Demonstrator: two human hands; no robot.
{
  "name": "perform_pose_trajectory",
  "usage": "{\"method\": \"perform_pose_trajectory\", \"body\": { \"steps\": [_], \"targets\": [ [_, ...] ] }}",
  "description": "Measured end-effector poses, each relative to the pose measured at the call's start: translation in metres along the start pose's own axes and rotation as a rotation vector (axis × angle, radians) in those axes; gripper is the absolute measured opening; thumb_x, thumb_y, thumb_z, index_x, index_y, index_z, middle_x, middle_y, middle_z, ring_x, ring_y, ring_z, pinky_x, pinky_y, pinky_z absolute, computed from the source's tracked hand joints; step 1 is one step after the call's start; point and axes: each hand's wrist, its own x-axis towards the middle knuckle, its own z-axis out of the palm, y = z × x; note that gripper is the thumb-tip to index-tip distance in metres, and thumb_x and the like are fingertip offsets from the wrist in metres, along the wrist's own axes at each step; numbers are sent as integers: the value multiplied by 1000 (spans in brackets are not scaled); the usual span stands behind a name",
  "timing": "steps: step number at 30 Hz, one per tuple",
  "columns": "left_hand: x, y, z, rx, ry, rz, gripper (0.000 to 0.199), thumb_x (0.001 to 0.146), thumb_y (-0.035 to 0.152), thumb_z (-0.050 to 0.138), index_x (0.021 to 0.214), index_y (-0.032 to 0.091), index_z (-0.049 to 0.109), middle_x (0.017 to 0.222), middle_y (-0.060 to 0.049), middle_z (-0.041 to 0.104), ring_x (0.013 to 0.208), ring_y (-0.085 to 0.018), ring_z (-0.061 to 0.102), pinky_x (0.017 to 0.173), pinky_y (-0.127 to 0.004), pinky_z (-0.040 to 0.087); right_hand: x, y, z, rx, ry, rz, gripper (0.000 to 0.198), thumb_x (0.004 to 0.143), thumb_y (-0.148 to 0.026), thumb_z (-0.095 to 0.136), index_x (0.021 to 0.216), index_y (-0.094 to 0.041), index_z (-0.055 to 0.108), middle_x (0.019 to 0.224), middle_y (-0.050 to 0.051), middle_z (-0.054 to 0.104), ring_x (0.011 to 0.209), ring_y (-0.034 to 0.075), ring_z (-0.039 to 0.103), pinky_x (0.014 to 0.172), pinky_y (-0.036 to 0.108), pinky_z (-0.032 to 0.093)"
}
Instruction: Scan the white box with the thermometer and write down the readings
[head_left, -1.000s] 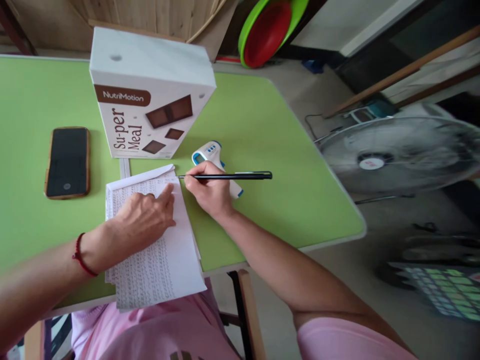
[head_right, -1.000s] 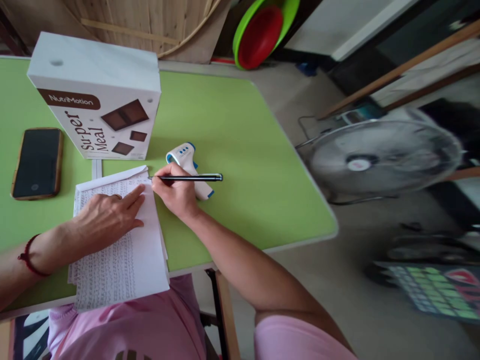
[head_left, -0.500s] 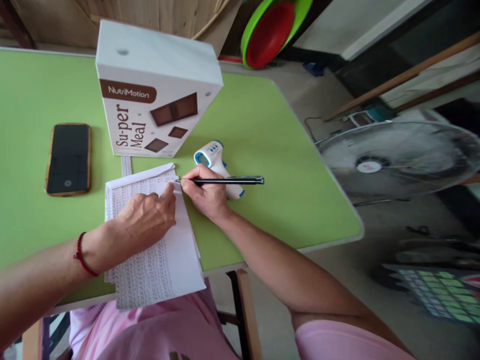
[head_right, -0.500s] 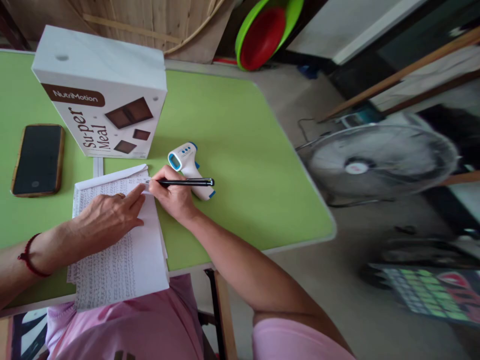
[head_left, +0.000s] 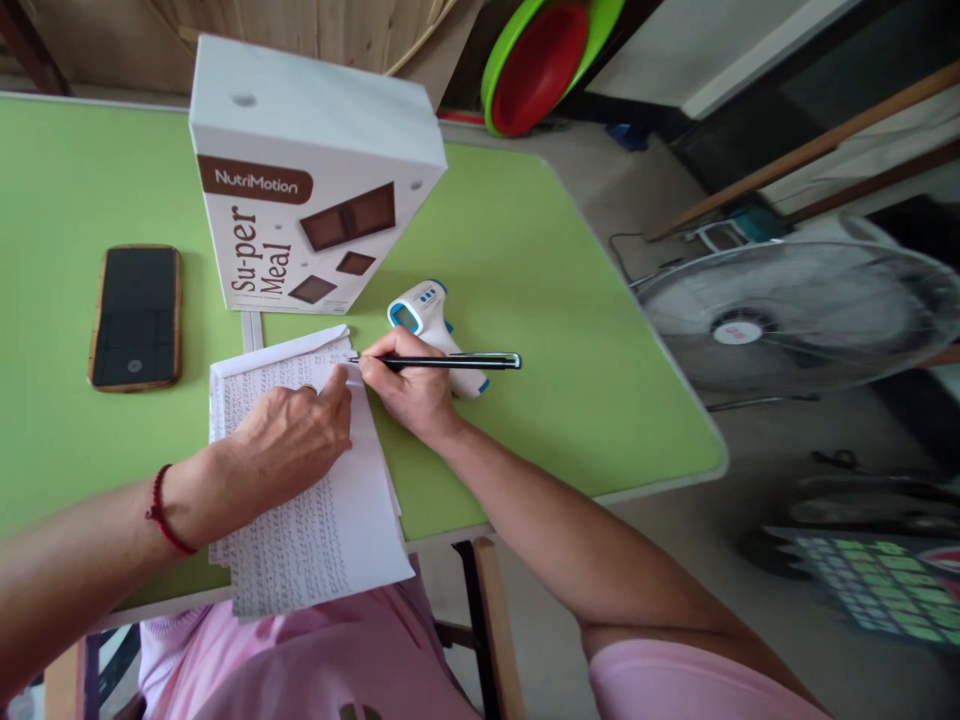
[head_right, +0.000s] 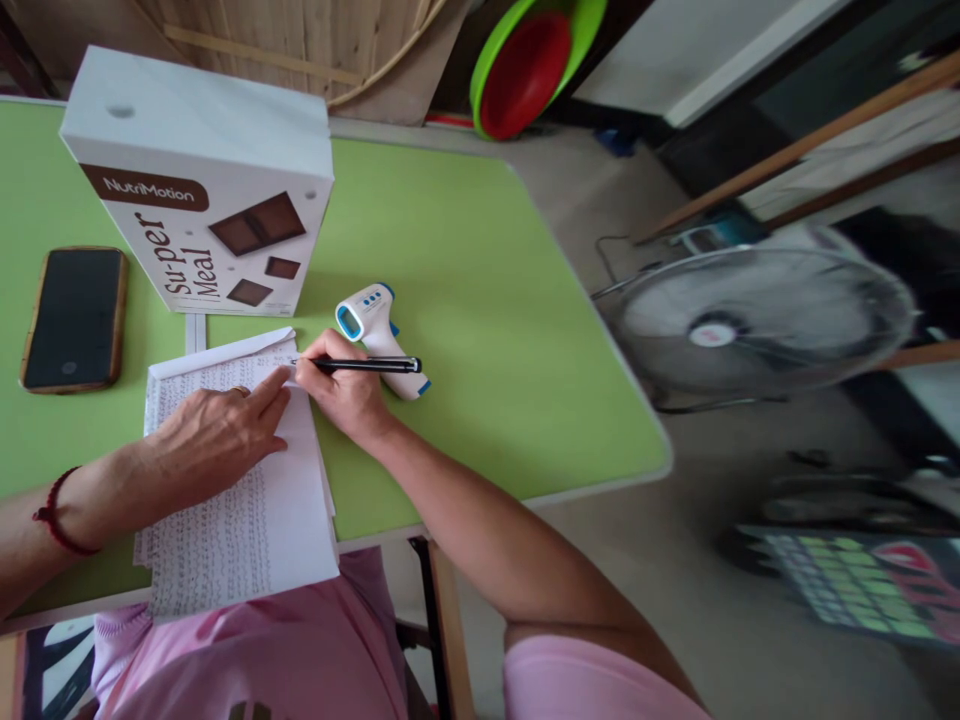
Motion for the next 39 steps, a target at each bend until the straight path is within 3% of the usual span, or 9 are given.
{"method": "perform_pose_trajectory", "body": {
  "steps": [17,23,32,39],
  "targets": [
    [-1,-1,0,36,18,13,25,90,23,61,109,10,68,129,-17,61,51,-13,57,38,-28,30,0,5,0,5,13,-114,15,77,-21,54,63,-22,47,53,-6,50,49,9,42,47,23,35],
    [-1,-1,0,20,41,4,23,90,24,60,106,10,69,123,-15,64,51,-14,56,38,-29,29,0,7,2,2,84,-162,14,78,-19,54,64,-22,49,55,-5,53,50,9,44,49,23,36],
    [-2,-1,2,14,12,7,22,91,20,59,108,10,66,129,-18,60,55,-13,57,40,-28,27,1,6,1,-5,24,-125,16,77,-19,54,64,-23,46,53,-6,51,49,9,44,48,24,35],
    [-1,-1,1,18,10,2,26,94,28,56,110,10,65,129,-18,60,55,-14,59,40,-29,30,0,7,1,6,43,-114,15,77,-20,54,63,-23,47,52,-6,50,49,9,44,48,24,36]
  ]
}}
